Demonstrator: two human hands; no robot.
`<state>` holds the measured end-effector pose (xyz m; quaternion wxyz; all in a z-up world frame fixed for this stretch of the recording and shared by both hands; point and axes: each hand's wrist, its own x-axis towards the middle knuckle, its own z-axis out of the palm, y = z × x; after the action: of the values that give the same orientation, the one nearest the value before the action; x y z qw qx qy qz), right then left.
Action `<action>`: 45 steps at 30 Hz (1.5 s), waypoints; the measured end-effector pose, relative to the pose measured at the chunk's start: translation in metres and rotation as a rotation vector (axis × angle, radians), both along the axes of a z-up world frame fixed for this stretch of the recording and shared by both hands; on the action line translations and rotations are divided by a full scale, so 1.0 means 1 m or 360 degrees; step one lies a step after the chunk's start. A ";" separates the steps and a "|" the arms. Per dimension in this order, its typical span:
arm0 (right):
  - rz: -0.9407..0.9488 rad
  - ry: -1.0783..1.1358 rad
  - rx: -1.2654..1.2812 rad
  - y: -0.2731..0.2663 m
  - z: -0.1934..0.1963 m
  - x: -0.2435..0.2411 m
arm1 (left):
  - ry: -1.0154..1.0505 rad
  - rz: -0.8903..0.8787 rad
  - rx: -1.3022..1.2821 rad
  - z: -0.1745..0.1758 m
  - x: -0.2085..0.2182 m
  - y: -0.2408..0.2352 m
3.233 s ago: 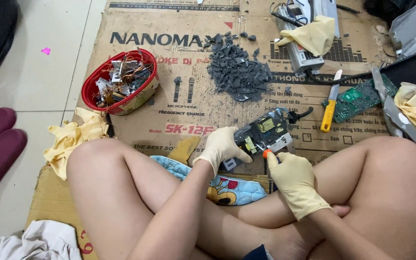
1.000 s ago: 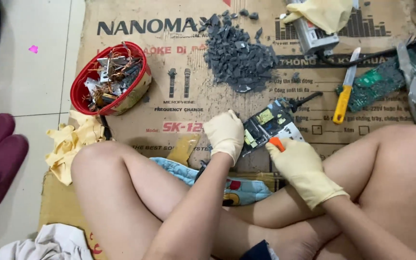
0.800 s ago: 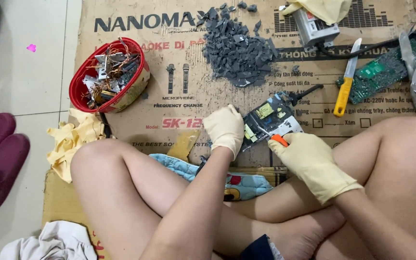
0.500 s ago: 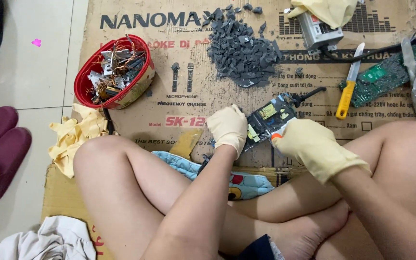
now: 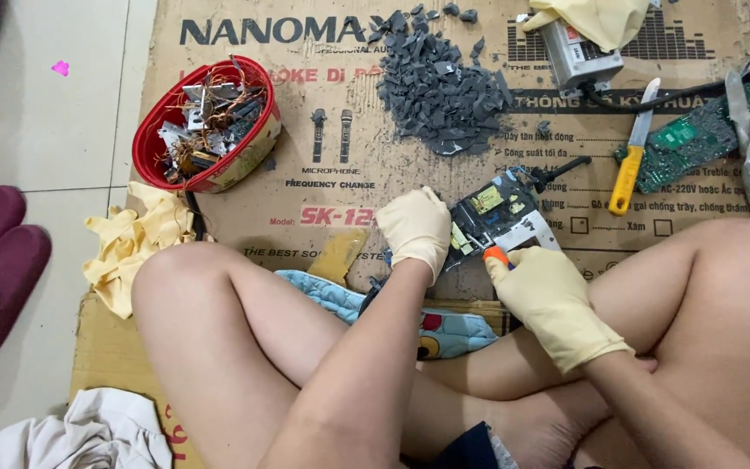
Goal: The person sits on a cardboard sheet on the floor and uses a screwdriver to disassemble a black electronic device. They remove screws and separate the casing, revealing internal components, while wearing yellow gloves.
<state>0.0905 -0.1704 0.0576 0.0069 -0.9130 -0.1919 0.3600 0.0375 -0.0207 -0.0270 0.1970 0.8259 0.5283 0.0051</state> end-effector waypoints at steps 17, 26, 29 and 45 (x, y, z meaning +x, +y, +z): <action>0.0088 -0.0164 -0.0075 0.089 0.013 -0.023 | 0.0024 0.0008 -0.0095 0.001 0.002 0.005; -0.0012 -0.0271 -0.0027 0.036 0.005 -0.016 | 0.0039 -0.0058 -0.0109 0.000 0.000 0.001; -0.0018 -0.0275 -0.0009 0.012 -0.003 -0.022 | 0.0042 -0.0040 -0.0111 0.000 -0.002 0.003; -0.0009 -0.0246 -0.0018 0.039 -0.027 -0.011 | 0.0094 -0.0011 -0.0085 0.000 0.001 0.003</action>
<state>0.0798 -0.1312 0.0311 -0.0121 -0.9386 -0.1873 0.2896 0.0385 -0.0174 -0.0272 0.2033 0.8219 0.5311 -0.0340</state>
